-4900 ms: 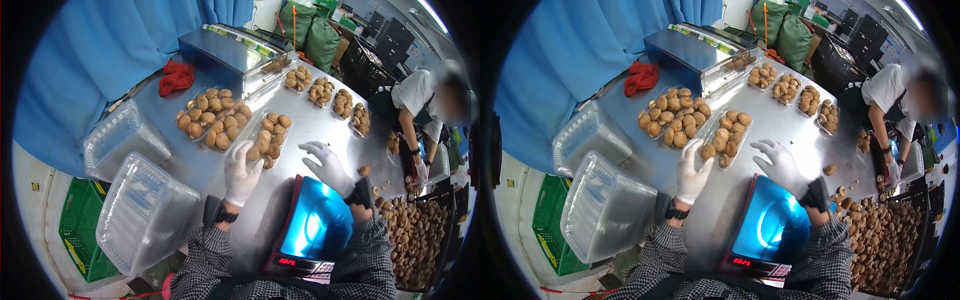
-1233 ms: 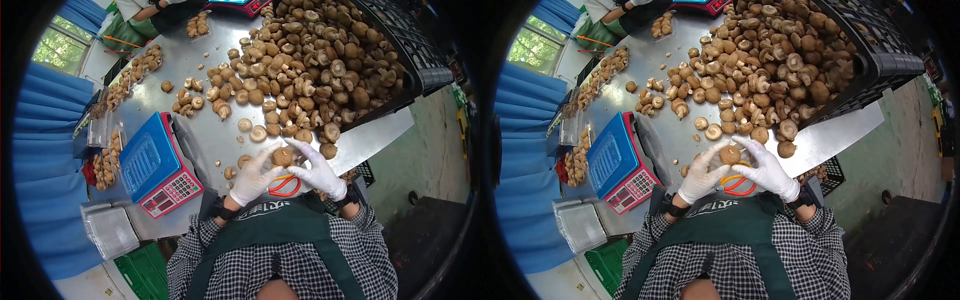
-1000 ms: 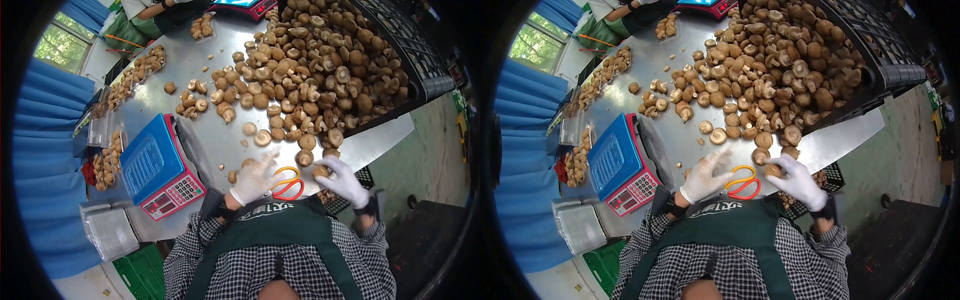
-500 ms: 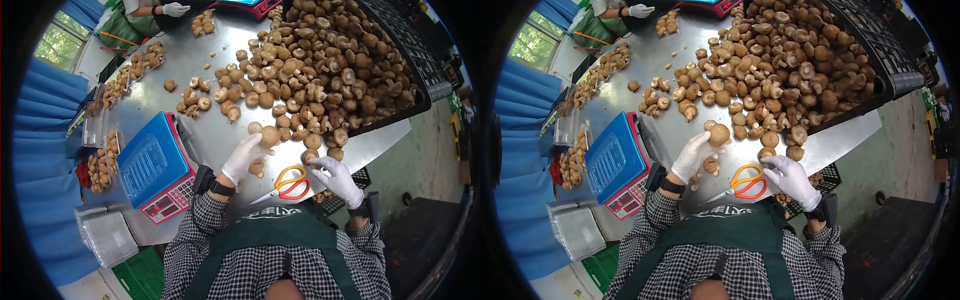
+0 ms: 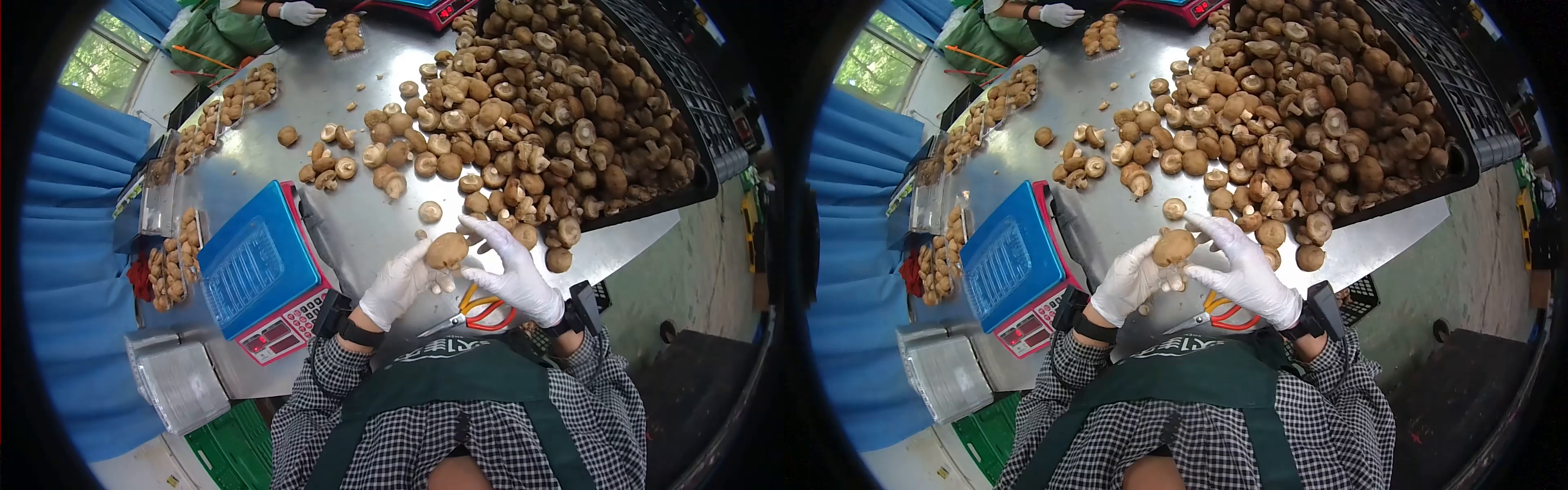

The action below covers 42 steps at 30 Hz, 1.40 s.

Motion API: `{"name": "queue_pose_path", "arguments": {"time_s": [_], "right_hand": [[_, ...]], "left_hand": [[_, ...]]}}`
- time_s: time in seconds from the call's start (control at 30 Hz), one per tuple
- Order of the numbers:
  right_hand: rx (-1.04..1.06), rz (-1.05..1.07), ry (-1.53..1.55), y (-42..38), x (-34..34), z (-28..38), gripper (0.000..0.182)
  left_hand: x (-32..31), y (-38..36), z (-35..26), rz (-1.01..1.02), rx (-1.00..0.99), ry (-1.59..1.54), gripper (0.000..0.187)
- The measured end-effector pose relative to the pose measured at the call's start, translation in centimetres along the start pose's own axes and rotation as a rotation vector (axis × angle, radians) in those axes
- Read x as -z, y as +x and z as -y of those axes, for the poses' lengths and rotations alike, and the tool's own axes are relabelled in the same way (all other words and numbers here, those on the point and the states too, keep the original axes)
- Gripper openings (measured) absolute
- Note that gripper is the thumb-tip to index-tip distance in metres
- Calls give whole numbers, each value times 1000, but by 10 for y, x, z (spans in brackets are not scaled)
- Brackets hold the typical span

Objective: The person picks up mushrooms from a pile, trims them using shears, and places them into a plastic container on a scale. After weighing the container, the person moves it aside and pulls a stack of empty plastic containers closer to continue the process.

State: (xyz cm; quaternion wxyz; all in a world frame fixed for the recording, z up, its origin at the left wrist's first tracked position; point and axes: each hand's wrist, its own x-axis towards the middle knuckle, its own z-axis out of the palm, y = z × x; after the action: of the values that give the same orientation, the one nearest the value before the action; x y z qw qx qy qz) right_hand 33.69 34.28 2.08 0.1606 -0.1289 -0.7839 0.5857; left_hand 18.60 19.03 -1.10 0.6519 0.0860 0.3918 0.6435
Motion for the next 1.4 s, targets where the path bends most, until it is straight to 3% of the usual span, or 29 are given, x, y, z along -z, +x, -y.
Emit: {"name": "queue_pose_path", "arguments": {"time_s": [0.1,0.23,0.33,0.4,0.43,0.5,0.63,0.73,0.83,0.87,0.9,1.0,1.03,1.1,1.17,1.2,1.27,1.3,1.4], "right_hand": [[-58,66,-127,-6,4,-3,57],[-294,30,168,-18,10,-16,49],[-353,-24,179,-26,11,-17,45],[-421,-40,201,-31,14,-17,45],[-408,-56,158,-34,14,-20,43],[-400,-75,114,-40,13,-27,42],[-209,-48,-36,-53,22,-25,43],[-206,43,-27,-82,48,-25,40],[-444,-59,-75,-113,80,-16,37],[-450,-147,-155,-126,88,-20,37],[-502,-227,-50,-137,93,-27,38],[-525,-331,19,-158,102,-39,37],[-567,-311,-101,-162,106,-40,39],[-599,-289,-218,-174,114,-47,40],[-805,-138,-679,-188,119,-60,39],[-805,-138,-677,-190,117,-65,39],[-782,-123,-957,-192,116,-72,39],[-780,-126,-955,-187,114,-70,39],[-427,-368,-671,-163,102,-72,36]], "left_hand": [[-8,1,6,-53,17,36,53],[-16,5,7,75,107,60,55],[-13,12,12,161,192,196,58],[-21,13,11,-54,135,520,56],[-28,12,10,-48,140,521,56],[-45,8,11,-92,-70,776,49],[-49,17,20,27,-48,850,47],[-50,22,38,151,95,836,40],[-51,32,51,223,90,861,40],[-49,37,53,189,42,894,38],[-50,41,50,197,37,892,38],[-46,57,48,23,-112,1259,42],[-43,61,52,18,-111,1261,42],[-46,71,57,53,-579,1618,50],[-55,80,65,67,-612,1661,52],[-59,84,70,84,-646,1696,53],[-65,92,75,94,-591,1795,52],[-65,96,78,105,-534,1894,51],[-44,105,87,56,-613,1672,37]]}}
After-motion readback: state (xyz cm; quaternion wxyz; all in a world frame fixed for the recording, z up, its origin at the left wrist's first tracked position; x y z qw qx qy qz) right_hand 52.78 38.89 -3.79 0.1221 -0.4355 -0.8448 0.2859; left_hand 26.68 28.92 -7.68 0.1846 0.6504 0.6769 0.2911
